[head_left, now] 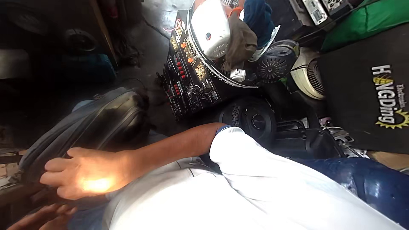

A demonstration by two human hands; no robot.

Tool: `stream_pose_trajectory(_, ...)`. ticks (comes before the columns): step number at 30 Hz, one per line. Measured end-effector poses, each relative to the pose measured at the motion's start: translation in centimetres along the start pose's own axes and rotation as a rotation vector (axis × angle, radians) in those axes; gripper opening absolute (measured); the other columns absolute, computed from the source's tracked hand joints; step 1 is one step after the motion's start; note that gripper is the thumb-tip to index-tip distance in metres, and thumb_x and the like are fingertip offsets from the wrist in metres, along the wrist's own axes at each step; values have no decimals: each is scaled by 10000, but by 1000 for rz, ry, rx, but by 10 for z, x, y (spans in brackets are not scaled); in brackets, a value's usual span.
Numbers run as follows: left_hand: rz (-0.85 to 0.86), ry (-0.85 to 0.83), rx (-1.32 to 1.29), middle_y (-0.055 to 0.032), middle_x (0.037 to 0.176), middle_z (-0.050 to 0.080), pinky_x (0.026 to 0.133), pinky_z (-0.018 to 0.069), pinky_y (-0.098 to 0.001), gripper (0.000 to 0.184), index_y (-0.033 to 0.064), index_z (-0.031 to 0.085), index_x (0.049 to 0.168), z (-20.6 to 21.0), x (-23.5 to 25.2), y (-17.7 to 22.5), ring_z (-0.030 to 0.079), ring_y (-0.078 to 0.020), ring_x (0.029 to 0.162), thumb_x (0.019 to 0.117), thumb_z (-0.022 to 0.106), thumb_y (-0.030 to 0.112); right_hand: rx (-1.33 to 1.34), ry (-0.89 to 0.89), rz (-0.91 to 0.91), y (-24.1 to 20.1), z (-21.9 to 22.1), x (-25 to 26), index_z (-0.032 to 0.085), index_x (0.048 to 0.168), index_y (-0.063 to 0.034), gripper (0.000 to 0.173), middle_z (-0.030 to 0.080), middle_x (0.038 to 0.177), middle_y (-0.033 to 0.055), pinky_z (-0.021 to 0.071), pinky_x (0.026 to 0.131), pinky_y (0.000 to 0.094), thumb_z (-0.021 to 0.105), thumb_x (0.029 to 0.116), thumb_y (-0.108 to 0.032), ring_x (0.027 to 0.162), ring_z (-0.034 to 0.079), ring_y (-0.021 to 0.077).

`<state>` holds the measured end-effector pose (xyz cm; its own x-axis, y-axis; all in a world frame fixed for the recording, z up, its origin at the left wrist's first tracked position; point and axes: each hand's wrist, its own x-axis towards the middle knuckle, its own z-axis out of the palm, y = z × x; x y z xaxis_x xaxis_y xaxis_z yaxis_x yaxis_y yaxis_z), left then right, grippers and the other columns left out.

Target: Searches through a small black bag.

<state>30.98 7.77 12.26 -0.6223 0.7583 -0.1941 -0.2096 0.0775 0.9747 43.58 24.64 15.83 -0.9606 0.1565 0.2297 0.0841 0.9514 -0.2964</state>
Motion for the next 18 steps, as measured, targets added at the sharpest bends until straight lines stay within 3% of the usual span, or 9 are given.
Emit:
stream_pose_trajectory(2, -9, 26, 30, 53, 909, 719, 644, 619, -278, 371, 104, 532, 1023, 1, -2, 1, 716, -100, 754, 816, 394, -170, -39, 0, 50, -1, 7, -1, 778, 1027, -37, 280, 672, 1304, 114, 499, 910, 458, 505, 978, -1, 1217, 614, 300)
stream_pose_trajectory(4, 10, 12, 47, 49, 914, 718, 653, 622, -282, 361, 92, 527, 1033, 2, -2, -1, 718, -102, 762, 816, 408, -171, -49, 47, 85, -4, 7, 2, 776, 1030, -50, 275, 696, 1217, 106, 506, 852, 440, 508, 982, -15, 1157, 634, 293)
stream_pose_trajectory(8, 130, -124, 95, 70, 919, 712, 695, 613, -282, 397, 102, 545, 1051, 11, 1, -6, 704, -92, 805, 759, 540, -166, -7, 218, 125, -4, -6, -4, 776, 1043, -81, 184, 717, 1016, 80, 503, 728, 386, 723, 869, -107, 1025, 657, 269)
stream_pose_trajectory(11, 313, -260, 216, 78, 1064, 676, 898, 576, -273, 468, 65, 526, 1172, 33, 7, -3, 666, -64, 991, 767, 729, -48, 174, 263, 216, 0, -11, -12, 771, 1033, -50, 218, 702, 925, 110, 531, 748, 385, 772, 816, -71, 938, 671, 273)
stream_pose_trajectory(12, 402, -272, 315, 42, 1117, 666, 959, 553, -273, 507, 6, 521, 1208, 44, 10, -1, 650, -58, 1052, 785, 797, 42, 231, 260, 245, 0, -14, -13, 765, 1046, -37, 225, 703, 917, 119, 533, 760, 386, 768, 824, -76, 929, 673, 273)
stream_pose_trajectory(14, 575, -173, 601, -119, 1118, 666, 978, 528, -270, 532, -141, 551, 1177, 60, 15, -1, 645, -89, 1084, 829, 791, 181, 306, 291, 284, -3, -13, -11, 760, 1043, -28, 204, 701, 886, 116, 526, 765, 382, 733, 865, -124, 901, 671, 263)
stream_pose_trajectory(16, 639, -44, 778, -271, 1112, 671, 997, 510, -322, 519, -193, 591, 1153, 65, 19, -9, 664, -192, 1101, 878, 749, 218, 320, 331, 302, -7, -16, -10, 772, 1033, -35, 208, 713, 874, 110, 524, 781, 388, 730, 860, -142, 891, 676, 264)
stream_pose_trajectory(18, 625, -1, 835, -307, 1159, 660, 1043, 497, -328, 520, -198, 588, 1189, 66, 18, -14, 663, -228, 1150, 890, 725, 206, 339, 357, 306, -8, -20, -12, 772, 998, -32, 179, 713, 845, 105, 521, 773, 395, 729, 845, -113, 868, 681, 261)
